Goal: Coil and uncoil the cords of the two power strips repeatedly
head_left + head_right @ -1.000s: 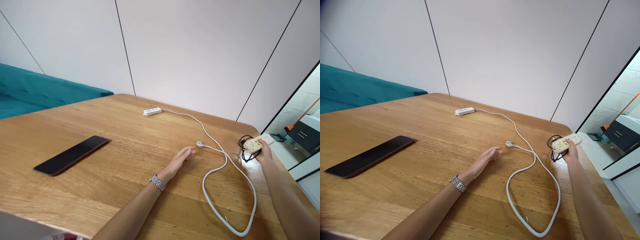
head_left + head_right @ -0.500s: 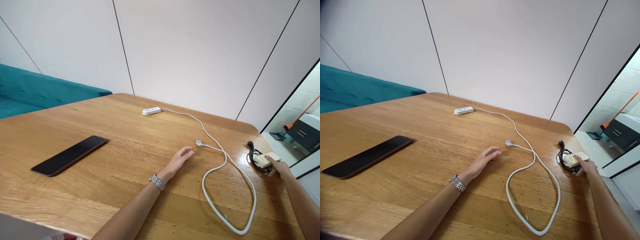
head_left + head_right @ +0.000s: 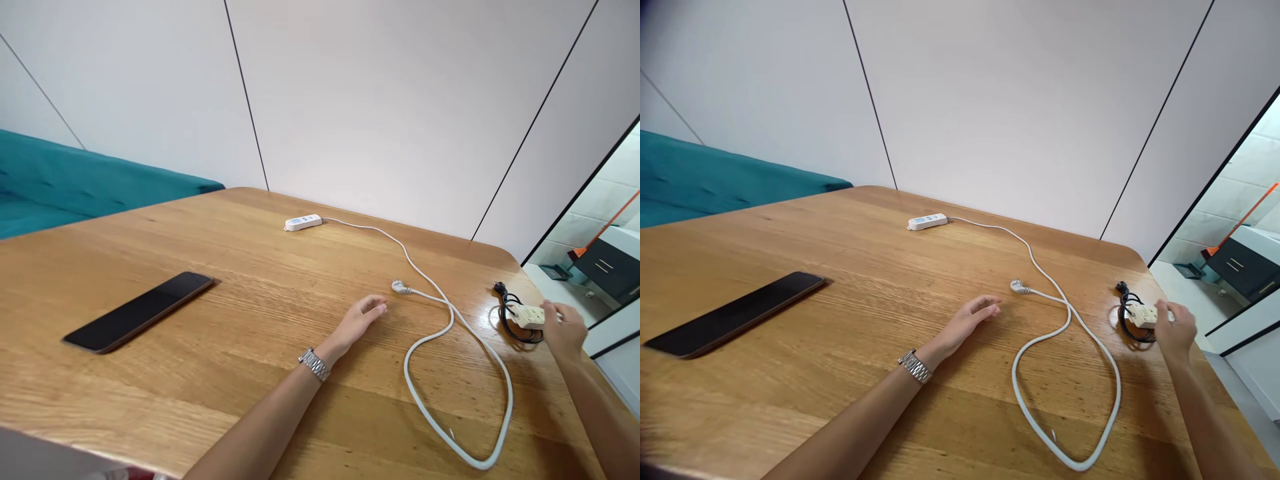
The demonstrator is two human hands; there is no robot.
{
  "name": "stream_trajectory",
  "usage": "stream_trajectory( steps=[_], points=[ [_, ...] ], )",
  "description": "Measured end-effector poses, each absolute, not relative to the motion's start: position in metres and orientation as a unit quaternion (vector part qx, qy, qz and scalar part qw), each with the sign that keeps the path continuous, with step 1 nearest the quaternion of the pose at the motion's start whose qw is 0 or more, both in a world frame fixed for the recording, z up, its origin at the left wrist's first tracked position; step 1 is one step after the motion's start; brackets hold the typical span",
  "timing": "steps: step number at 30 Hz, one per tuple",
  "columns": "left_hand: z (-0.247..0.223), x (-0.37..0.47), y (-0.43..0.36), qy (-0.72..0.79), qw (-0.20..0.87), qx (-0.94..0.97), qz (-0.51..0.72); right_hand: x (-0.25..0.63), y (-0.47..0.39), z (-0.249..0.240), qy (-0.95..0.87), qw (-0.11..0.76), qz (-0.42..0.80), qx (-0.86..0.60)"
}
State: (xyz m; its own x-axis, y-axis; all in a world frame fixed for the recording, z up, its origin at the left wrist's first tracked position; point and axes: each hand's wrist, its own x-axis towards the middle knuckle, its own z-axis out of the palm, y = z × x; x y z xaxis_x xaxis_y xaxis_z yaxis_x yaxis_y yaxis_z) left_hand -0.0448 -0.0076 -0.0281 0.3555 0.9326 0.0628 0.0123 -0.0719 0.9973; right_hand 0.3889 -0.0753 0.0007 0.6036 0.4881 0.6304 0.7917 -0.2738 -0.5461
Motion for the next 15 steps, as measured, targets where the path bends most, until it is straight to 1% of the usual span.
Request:
stream_trajectory(
  steps=[1, 2, 4, 6, 8, 11, 12, 13, 15],
  points=[
    [-0.029, -0.044, -0.008, 0.39, 0.548, 0.62, 0.404, 0.371, -0.078, 0.005, -0.448, 0.44, -0.145, -0.765],
    [-0.03, -0.043, -0.008, 0.388, 0.534, 0.639, 0.395, 0.351, -0.079, 0.008, -0.494, 0.417, -0.105, -0.755],
    [-0.03, -0.042, -0.01, 0.385, 0.495, 0.683, 0.373, 0.313, -0.081, 0.01, -0.583, 0.336, 0.001, -0.739],
    [-0.03, -0.041, -0.012, 0.393, 0.449, 0.724, 0.347, 0.281, -0.079, 0.008, -0.638, 0.288, 0.027, -0.714],
    [-0.028, -0.042, -0.014, 0.413, 0.398, 0.753, 0.323, 0.262, -0.072, 0.005, -0.626, 0.217, 0.028, -0.748],
    [-0.025, -0.043, -0.017, 0.434, 0.335, 0.783, 0.295, 0.254, -0.058, 0.007, -0.601, 0.099, 0.109, -0.786],
    [-0.025, -0.043, -0.018, 0.439, 0.323, 0.787, 0.287, 0.253, -0.054, 0.012, -0.609, 0.082, 0.147, -0.775],
    [-0.025, -0.042, -0.018, 0.446, 0.319, 0.787, 0.283, 0.251, -0.051, 0.017, -0.624, 0.092, 0.192, -0.752],
    [-0.027, -0.041, -0.019, 0.46, 0.341, 0.766, 0.293, 0.239, -0.05, 0.031, -0.646, 0.172, 0.292, -0.684]
  ],
)
